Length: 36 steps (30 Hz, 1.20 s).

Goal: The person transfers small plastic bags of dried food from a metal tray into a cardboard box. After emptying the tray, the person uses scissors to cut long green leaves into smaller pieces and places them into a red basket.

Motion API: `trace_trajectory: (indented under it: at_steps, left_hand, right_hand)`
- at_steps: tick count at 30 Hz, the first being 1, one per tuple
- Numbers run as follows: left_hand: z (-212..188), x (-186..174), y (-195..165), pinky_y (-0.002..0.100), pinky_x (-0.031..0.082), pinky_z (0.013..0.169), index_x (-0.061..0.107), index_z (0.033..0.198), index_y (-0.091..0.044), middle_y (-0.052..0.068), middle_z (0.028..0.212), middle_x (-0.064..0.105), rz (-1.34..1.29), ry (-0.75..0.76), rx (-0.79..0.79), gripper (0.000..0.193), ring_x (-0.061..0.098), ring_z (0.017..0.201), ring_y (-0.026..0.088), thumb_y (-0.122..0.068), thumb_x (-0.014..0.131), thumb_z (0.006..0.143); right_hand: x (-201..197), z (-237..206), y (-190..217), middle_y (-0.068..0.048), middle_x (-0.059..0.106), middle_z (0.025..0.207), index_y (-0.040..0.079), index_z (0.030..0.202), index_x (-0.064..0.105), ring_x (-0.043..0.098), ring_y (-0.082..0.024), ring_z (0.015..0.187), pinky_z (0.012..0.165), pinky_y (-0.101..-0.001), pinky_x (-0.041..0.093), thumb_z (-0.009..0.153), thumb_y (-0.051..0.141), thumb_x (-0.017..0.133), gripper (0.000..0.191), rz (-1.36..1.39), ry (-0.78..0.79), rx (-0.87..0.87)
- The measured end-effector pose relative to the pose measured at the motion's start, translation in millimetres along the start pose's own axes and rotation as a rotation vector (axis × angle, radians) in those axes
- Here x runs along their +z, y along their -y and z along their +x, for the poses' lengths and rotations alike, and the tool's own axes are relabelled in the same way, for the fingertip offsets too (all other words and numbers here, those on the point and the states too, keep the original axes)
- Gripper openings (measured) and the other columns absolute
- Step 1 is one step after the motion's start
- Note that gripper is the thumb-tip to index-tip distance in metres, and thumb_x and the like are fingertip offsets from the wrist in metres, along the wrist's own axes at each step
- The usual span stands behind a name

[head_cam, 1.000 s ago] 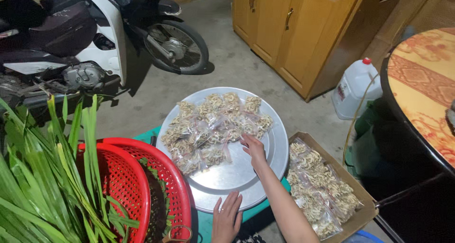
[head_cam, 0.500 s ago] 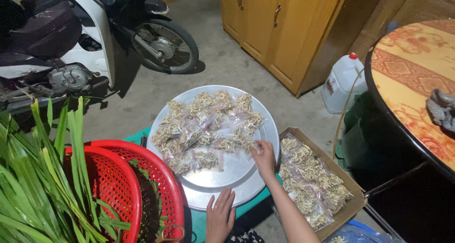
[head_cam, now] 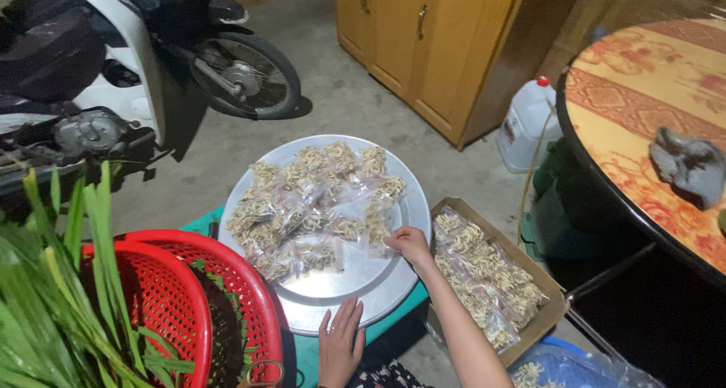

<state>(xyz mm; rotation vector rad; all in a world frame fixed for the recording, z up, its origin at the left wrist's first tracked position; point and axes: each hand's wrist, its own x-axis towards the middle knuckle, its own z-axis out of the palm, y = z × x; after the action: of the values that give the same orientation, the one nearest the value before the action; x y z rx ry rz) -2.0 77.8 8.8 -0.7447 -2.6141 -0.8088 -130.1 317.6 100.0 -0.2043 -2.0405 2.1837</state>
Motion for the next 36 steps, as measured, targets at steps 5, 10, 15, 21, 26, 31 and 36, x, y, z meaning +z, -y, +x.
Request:
trace_trajectory:
  at_steps: [5, 10, 15, 21, 26, 31, 36]
  left_hand:
    - [-0.9, 7.6, 2.2, 0.049, 0.022, 0.117, 0.054, 0.143, -0.014, 0.006, 0.151, 0.051, 0.003, 0.006, -0.008, 0.059, 0.043, 0.143, 0.019, -0.019, 0.068, 0.086]
    - [-4.8, 13.2, 1.9, 0.048, 0.022, 0.117, 0.053, 0.144, -0.014, 0.005, 0.151, 0.051, 0.005, 0.002, -0.016, 0.060, 0.043, 0.142, 0.019, -0.019, 0.068, 0.086]
    - [-3.6, 15.1, 1.8, 0.048, 0.022, 0.118, 0.054, 0.143, -0.014, 0.005, 0.150, 0.051, 0.001, -0.026, 0.000, 0.059, 0.044, 0.142, 0.019, -0.019, 0.068, 0.086]
    - [-1.3, 15.3, 5.6, 0.048, 0.022, 0.118, 0.054, 0.142, -0.012, 0.006, 0.152, 0.051, 0.004, -0.001, 0.004, 0.058, 0.043, 0.143, 0.020, -0.018, 0.068, 0.086]
    - [1.6, 12.8, 7.0, 0.048, 0.021, 0.118, 0.054, 0.143, -0.011, 0.008, 0.152, 0.051, -0.002, 0.005, 0.006, 0.059, 0.043, 0.143, 0.020, -0.018, 0.068, 0.086]
    - [3.4, 8.8, 10.8, 0.048, 0.021, 0.118, 0.054, 0.143, -0.011, 0.008, 0.151, 0.051, -0.005, 0.022, -0.004, 0.058, 0.043, 0.143, 0.021, -0.018, 0.068, 0.087]
    - [3.3, 7.9, 15.4, 0.048, 0.021, 0.118, 0.053, 0.145, -0.011, 0.007, 0.152, 0.051, -0.003, 0.030, -0.011, 0.059, 0.043, 0.143, 0.020, -0.017, 0.067, 0.088]
  right_hand:
    - [-79.9, -42.6, -25.3, 0.003, 0.060, 0.071, 0.006, 0.100, 0.072, 0.046, -0.004, 0.053, 0.045, -0.0218, 0.033, 0.087, 0.014, 0.075, 0.015, 0.392, -0.378, 0.144]
    - [-154.1, -80.1, -39.0, -0.002, 0.066, 0.077, 0.003, 0.101, 0.073, 0.053, -0.011, 0.057, 0.049, -0.0255, 0.041, 0.083, 0.009, 0.081, 0.021, 0.384, -0.703, 0.256]
    - [-166.3, -97.8, -46.5, -0.009, 0.073, 0.093, 0.000, 0.105, 0.072, 0.069, -0.019, 0.083, 0.075, -0.0316, 0.054, 0.077, 0.008, 0.086, 0.032, -0.424, -0.978, 0.188]
    - [-98.5, -53.1, -37.4, -0.003, 0.076, 0.095, 0.007, 0.103, 0.075, 0.070, -0.015, 0.087, 0.076, -0.0295, 0.053, 0.090, 0.015, 0.072, 0.015, -0.335, -0.581, 0.021]
    - [0.3, -19.6, -1.9, -0.010, 0.074, 0.090, 0.003, 0.103, 0.075, 0.064, -0.021, 0.081, 0.072, -0.0320, 0.054, 0.088, 0.014, 0.081, 0.019, -0.354, -0.231, -0.141]
    - [63.5, -14.4, 25.1, -0.023, 0.051, 0.141, 0.007, 0.133, 0.066, 0.057, -0.037, 0.106, 0.088, -0.0512, 0.051, 0.064, 0.001, 0.079, 0.071, -0.870, -0.049, -0.450]
    - [69.2, -11.4, 21.6, -0.006, 0.067, 0.125, 0.016, 0.115, 0.075, 0.062, -0.030, 0.108, 0.089, -0.0443, 0.051, 0.083, 0.008, 0.074, 0.033, -0.950, -0.131, -0.615]
